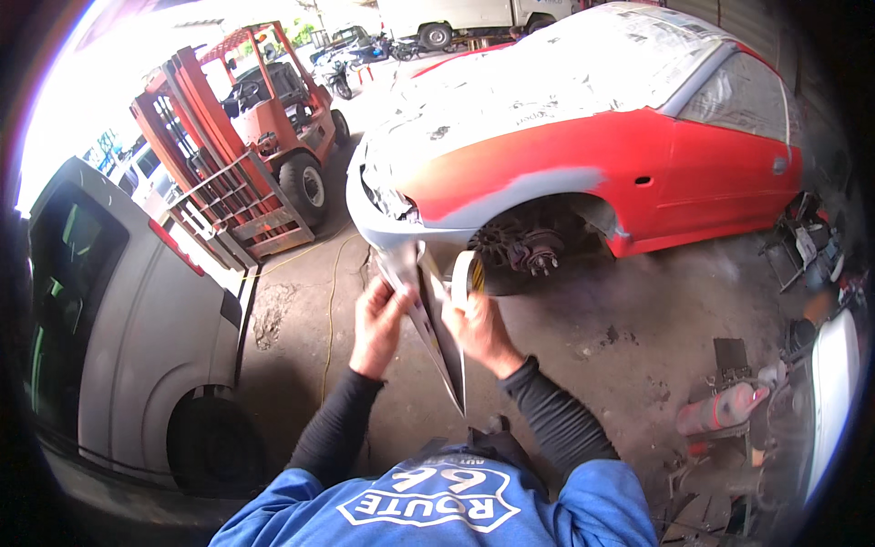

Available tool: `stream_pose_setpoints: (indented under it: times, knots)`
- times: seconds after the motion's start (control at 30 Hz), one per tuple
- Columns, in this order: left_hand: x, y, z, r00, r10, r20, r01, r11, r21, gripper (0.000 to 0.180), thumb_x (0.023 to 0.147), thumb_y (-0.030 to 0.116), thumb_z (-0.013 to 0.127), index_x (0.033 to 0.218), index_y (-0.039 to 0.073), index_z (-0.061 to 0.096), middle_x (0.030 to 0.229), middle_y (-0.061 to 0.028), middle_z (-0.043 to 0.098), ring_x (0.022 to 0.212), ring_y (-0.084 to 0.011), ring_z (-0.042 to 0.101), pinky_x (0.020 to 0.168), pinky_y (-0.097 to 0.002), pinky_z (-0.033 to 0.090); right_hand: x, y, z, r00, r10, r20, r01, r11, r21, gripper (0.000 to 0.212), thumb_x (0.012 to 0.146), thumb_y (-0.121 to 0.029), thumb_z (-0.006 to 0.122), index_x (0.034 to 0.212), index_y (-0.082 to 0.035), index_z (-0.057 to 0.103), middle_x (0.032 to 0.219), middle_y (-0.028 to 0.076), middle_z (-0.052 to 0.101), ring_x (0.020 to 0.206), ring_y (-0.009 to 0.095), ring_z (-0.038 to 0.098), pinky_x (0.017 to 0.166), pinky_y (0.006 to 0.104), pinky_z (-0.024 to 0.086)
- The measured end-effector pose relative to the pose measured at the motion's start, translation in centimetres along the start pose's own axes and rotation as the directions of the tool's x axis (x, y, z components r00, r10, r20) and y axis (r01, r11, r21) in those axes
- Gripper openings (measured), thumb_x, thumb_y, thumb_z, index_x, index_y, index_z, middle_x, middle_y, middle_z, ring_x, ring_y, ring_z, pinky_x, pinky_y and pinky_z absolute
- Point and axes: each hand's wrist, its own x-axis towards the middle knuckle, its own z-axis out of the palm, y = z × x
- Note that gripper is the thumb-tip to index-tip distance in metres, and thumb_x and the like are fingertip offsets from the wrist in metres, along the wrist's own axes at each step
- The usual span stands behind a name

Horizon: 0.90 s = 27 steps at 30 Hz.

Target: The person places newspaper sheets over car surfaces and secures them with masking tape. They work on the rear hatch, a detached red bumper, and the hood of a white car, smoothing the paper and applying tape to hold it in place.

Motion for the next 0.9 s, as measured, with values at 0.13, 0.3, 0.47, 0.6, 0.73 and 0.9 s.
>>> stream_pose_setpoints:
  times: [0.13, 0.3, 0.47, 0.6, 0.73, 0.9]
  knots:
    - [12.1, 2.5, -2.4, 0.975, 0.192, -0.110, -0.197, 0.979, -0.041, 0.017, 0.097, 0.013, 0.064, 0.108, 0.001, 0.062, 0.096, -0.0033, 0.068, 0.084, -0.0087, 0.061, 0.080, -0.0262, 0.049, 13.5, 0.6, -4.0, 0.970, -0.106, -0.217, 0.136, 0.982, 0.128, 0.028, 0.093, -0.005, 0.059, 0.067, -0.003, 0.049, 0.060, -0.005, 0.046, 0.060, 0.003, 0.043, 0.051, 0.0264, 0.037]
    - [25.6, -2.0, -3.1, 0.968, 0.242, -0.072, -0.252, 0.927, -0.279, 0.022, 0.099, 0.012, 0.060, 0.120, 0.007, 0.059, 0.110, -0.0053, 0.068, 0.094, -0.0139, 0.067, 0.084, -0.0308, 0.056, 25.3, 3.7, -12.4, 0.869, -0.273, -0.413, 0.289, 0.957, -0.025, 0.007, 0.094, -0.003, 0.055, 0.089, -0.002, 0.059, 0.082, -0.005, 0.058, 0.074, 0.003, 0.051, 0.067, 0.0234, 0.044]
    - [40.9, -10.9, -1.6, 0.980, 0.193, -0.041, -0.189, 0.863, -0.468, 0.026, 0.099, 0.008, 0.057, 0.126, 0.009, 0.055, 0.115, -0.0063, 0.066, 0.103, -0.0173, 0.066, 0.086, -0.0378, 0.058, 39.6, 9.9, -18.0, 0.689, -0.382, -0.615, 0.269, 0.924, -0.273, 0.016, 0.096, -0.007, 0.058, 0.104, 0.005, 0.064, 0.093, 0.004, 0.067, 0.085, 0.013, 0.060, 0.079, 0.0309, 0.049]
    - [53.8, -15.4, 0.2, 0.969, 0.245, 0.035, -0.186, 0.814, -0.550, 0.021, 0.100, 0.010, 0.057, 0.121, 0.007, 0.056, 0.114, -0.0061, 0.067, 0.102, -0.0159, 0.066, 0.083, -0.0359, 0.059, 50.6, 14.3, -21.1, 0.642, -0.430, -0.635, 0.295, 0.903, -0.314, 0.018, 0.098, -0.013, 0.059, 0.100, 0.004, 0.065, 0.088, 0.003, 0.065, 0.081, 0.011, 0.056, 0.075, 0.0277, 0.047]
    - [64.4, -20.3, -0.2, 0.971, 0.004, 0.240, 0.115, 0.872, -0.476, 0.029, 0.099, 0.018, 0.061, 0.124, 0.004, 0.054, 0.113, -0.0040, 0.066, 0.098, -0.0139, 0.064, 0.076, -0.0332, 0.058, 60.2, 17.2, -22.3, 0.668, -0.602, -0.438, 0.228, 0.725, -0.650, 0.016, 0.099, -0.011, 0.057, 0.095, 0.003, 0.064, 0.079, 0.000, 0.059, 0.073, 0.009, 0.050, 0.067, 0.0274, 0.044]
    - [80.0, -28.4, -13.8, 0.947, 0.060, -0.317, 0.098, 0.882, 0.461, 0.055, 0.093, 0.033, 0.066, 0.126, -0.007, 0.049, 0.137, -0.0256, 0.044, 0.122, -0.0338, 0.048, 0.099, -0.0402, 0.044, 63.5, 19.2, -22.3, 0.980, -0.186, -0.074, -0.016, 0.296, -0.955, 0.020, 0.093, -0.007, 0.064, 0.109, 0.005, 0.064, 0.085, 0.011, 0.059, 0.077, 0.020, 0.055, 0.075, 0.0349, 0.048]
